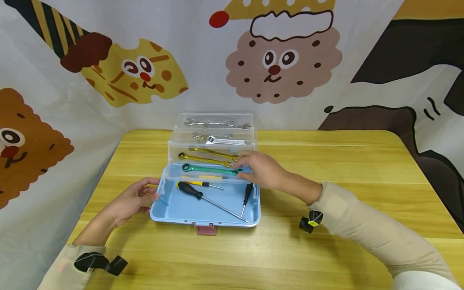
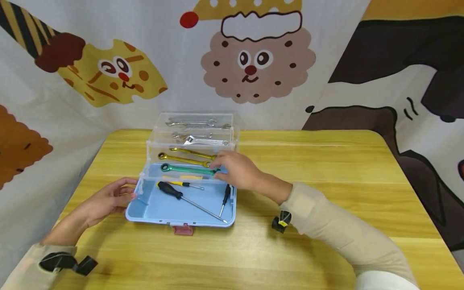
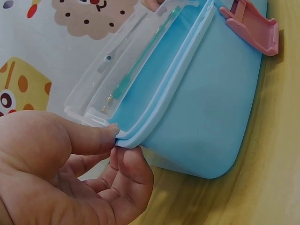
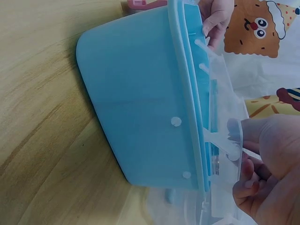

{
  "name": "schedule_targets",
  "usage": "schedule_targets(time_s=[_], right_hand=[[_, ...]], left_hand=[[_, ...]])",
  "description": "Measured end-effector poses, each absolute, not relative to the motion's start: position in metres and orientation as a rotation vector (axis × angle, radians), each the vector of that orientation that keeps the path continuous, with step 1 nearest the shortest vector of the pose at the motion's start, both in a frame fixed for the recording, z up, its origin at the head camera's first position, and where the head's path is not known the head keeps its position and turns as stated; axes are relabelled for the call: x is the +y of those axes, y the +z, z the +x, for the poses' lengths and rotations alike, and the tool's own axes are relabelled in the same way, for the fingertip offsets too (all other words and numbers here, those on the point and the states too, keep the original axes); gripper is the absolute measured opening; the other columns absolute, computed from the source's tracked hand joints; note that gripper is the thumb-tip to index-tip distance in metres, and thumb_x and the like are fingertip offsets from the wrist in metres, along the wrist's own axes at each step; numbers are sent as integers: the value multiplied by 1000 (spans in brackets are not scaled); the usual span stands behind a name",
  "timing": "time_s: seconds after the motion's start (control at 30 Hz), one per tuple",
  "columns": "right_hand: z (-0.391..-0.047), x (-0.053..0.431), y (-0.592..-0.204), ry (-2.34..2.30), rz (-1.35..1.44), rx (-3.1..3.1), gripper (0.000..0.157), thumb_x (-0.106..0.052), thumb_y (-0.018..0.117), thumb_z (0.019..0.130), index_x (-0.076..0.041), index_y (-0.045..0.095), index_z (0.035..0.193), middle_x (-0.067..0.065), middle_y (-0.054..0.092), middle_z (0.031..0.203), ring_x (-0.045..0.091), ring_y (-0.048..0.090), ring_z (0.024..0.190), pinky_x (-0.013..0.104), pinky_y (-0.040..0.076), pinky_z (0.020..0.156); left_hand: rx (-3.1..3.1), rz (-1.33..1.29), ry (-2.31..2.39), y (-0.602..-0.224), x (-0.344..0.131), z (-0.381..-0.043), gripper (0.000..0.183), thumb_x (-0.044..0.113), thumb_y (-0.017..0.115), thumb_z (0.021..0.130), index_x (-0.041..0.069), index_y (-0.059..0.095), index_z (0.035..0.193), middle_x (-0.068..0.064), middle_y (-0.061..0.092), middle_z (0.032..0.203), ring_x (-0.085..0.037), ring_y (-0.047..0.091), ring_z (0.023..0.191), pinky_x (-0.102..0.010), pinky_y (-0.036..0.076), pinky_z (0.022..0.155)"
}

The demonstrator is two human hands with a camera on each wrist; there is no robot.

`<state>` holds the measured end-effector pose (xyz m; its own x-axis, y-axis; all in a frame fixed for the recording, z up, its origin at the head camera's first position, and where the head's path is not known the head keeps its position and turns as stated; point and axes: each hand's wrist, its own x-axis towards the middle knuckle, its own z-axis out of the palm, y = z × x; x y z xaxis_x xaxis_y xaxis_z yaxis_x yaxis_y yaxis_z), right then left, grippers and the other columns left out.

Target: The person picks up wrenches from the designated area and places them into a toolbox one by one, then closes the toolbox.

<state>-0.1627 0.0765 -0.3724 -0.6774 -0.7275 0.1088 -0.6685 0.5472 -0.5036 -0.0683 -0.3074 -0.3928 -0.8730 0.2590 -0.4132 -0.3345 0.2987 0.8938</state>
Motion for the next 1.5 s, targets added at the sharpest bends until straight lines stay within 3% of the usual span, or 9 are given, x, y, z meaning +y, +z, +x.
schedule_targets(time_s=[0.33,0.47,0.53,0.67,0.8,0.97,1.2,1.33,1.5], right_hand=[[-174,92,-364,-1277,-1178,2660,14,-7,70,97,-3,75,109,1,68,95,14,55,79,29,47,64],[-182,99,-359,-1496,-987,2699,15,-6,68,98,-1,74,111,4,67,96,18,55,77,29,47,63],[-188,103,-360,-1588,-891,2730,17,-7,66,99,-1,72,114,7,66,99,19,56,80,29,47,66],[-200,110,-368,-1742,-683,2728,24,-8,61,102,1,65,125,14,64,116,23,58,99,30,47,77],[-211,115,-379,-1855,-444,2607,37,-7,55,105,1,53,141,19,55,135,31,54,119,38,47,94],[-219,117,-396,-1882,-176,2342,55,-8,48,106,1,29,157,25,37,154,38,45,136,48,42,110],[-216,109,-417,-1742,-98,2124,71,-15,52,105,-1,12,162,27,23,162,43,39,141,51,39,113],[-212,104,-422,-1699,-145,2085,71,-16,52,106,0,11,162,27,28,160,42,38,142,51,39,112],[-209,100,-425,-1673,-183,2066,59,-20,50,109,-2,26,160,22,39,156,38,43,140,50,41,111]], left_hand=[[2158,-46,1418,-374,-316,-85,49,9,55,105,-10,36,145,-19,56,113,-24,62,96,-36,59,75],[2227,-70,1408,-364,-329,-103,57,16,52,108,-9,29,152,-27,52,128,-22,62,107,-39,59,82],[2259,-68,1423,-362,-334,-114,61,20,49,109,-9,22,155,-32,43,140,-28,60,115,-39,59,86],[2288,-77,1482,-363,-338,-137,70,29,43,111,-5,7,160,-34,20,158,-46,40,138,-45,51,101],[2263,-96,1573,-373,-334,-157,72,31,40,111,1,-1,162,-29,6,165,-47,21,149,-55,34,114],[2174,-95,1613,-386,-326,-178,67,22,38,112,0,-3,161,-29,11,165,-44,19,150,-54,28,118],[2033,37,1553,-396,-313,-195,66,25,45,111,3,10,163,-23,25,163,-42,29,147,-55,27,118],[2027,94,1523,-401,-309,-200,60,17,45,110,2,17,162,-22,27,163,-40,29,147,-56,27,118],[2049,98,1521,-404,-308,-202,56,3,42,109,-5,19,159,-27,30,159,-40,35,143,-50,35,115]])
